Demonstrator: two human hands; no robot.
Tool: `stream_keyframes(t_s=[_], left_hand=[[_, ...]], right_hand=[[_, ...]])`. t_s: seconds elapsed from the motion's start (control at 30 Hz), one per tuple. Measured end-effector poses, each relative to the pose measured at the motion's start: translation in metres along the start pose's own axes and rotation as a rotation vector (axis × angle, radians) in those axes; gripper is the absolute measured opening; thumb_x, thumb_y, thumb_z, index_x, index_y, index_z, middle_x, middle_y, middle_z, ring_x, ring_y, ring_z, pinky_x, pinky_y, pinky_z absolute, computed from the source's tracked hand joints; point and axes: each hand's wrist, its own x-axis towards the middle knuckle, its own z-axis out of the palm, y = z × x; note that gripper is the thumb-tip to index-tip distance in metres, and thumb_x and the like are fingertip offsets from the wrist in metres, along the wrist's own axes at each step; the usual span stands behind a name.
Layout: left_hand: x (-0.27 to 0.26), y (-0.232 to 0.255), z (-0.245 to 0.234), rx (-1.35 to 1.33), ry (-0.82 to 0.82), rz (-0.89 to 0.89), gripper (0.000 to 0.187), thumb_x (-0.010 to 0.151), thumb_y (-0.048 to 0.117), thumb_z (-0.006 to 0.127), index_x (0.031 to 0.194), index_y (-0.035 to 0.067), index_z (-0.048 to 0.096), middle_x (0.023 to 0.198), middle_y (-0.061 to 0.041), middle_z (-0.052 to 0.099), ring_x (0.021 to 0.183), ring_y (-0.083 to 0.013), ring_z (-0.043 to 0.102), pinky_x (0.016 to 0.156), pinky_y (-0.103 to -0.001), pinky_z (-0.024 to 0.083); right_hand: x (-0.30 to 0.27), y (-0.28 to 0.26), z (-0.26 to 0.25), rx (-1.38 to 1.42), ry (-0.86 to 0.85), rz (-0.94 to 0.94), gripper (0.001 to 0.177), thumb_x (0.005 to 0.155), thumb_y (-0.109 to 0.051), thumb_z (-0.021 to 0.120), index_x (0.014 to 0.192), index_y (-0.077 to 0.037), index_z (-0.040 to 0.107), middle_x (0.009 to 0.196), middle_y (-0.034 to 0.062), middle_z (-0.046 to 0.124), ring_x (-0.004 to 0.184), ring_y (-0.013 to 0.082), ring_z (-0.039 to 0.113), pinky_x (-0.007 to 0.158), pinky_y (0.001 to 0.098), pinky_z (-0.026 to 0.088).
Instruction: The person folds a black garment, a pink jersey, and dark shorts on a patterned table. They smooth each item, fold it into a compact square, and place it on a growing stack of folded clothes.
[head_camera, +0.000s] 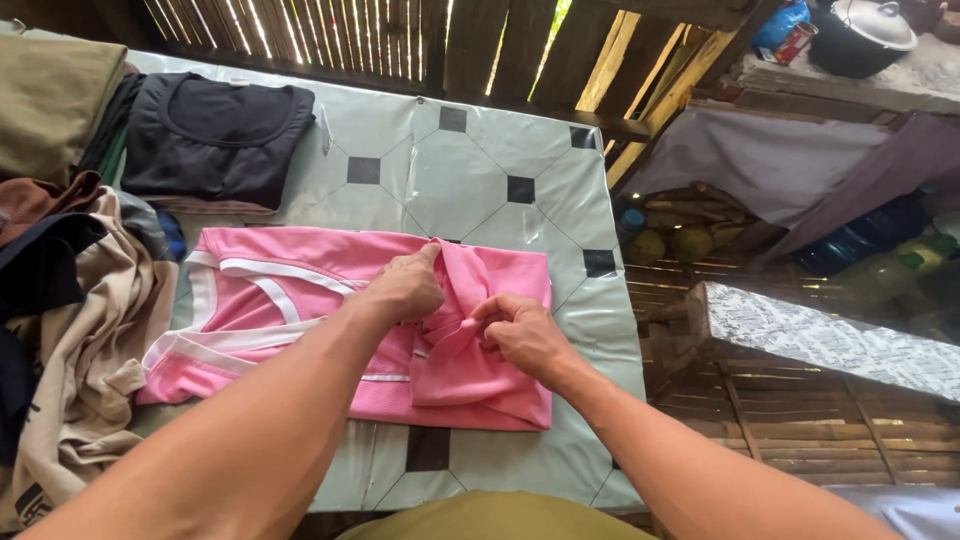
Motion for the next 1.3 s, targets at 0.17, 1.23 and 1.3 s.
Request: stream_keyframes(t_s=[0.17,1.23,1.3], left_hand=[[-0.021,-0.009,0.015,-0.126,0.015,0.082,0.038,0.086,0.016,0.062,0.122,0.010,0.074,0.125,-0.014,0.072,0.118,-0.0267,0.068,0.104,-0.037,0.051],[-0.105,-0.053,0.010,-0.059,-0.188,0.370,0.020,0.075,0.016,0.065,0.085,0.012,0.082,0.101,-0.011,0.067,0.097,-0.0286,0.068,0.086,-0.043,0.053],[-0.110,-0.051,0.007,-0.134,-0.230,0.208,0.024,0.081,0.030,0.068,0.093,0.014,0.081,0.103,-0.011,0.070,0.098,-0.0285,0.070,0.089,-0.043,0.054]], right_hand=[[-0.006,-0.006,0.008,-0.091,0.068,0.000,0.025,0.085,-0.003,0.062,0.110,-0.003,0.062,0.081,0.0072,0.067,0.069,0.0136,0.066,0.059,0.0309,0.057],[-0.019,-0.028,0.020,-0.017,-0.125,-0.037,0.058,0.085,-0.013,0.070,0.141,-0.008,0.052,0.093,0.0068,0.071,0.080,0.0139,0.069,0.069,0.0308,0.057],[-0.019,-0.022,0.019,-0.123,-0.128,-0.098,0.055,0.086,-0.015,0.071,0.138,-0.007,0.055,0.093,0.0063,0.071,0.080,0.0130,0.068,0.069,0.0310,0.057]])
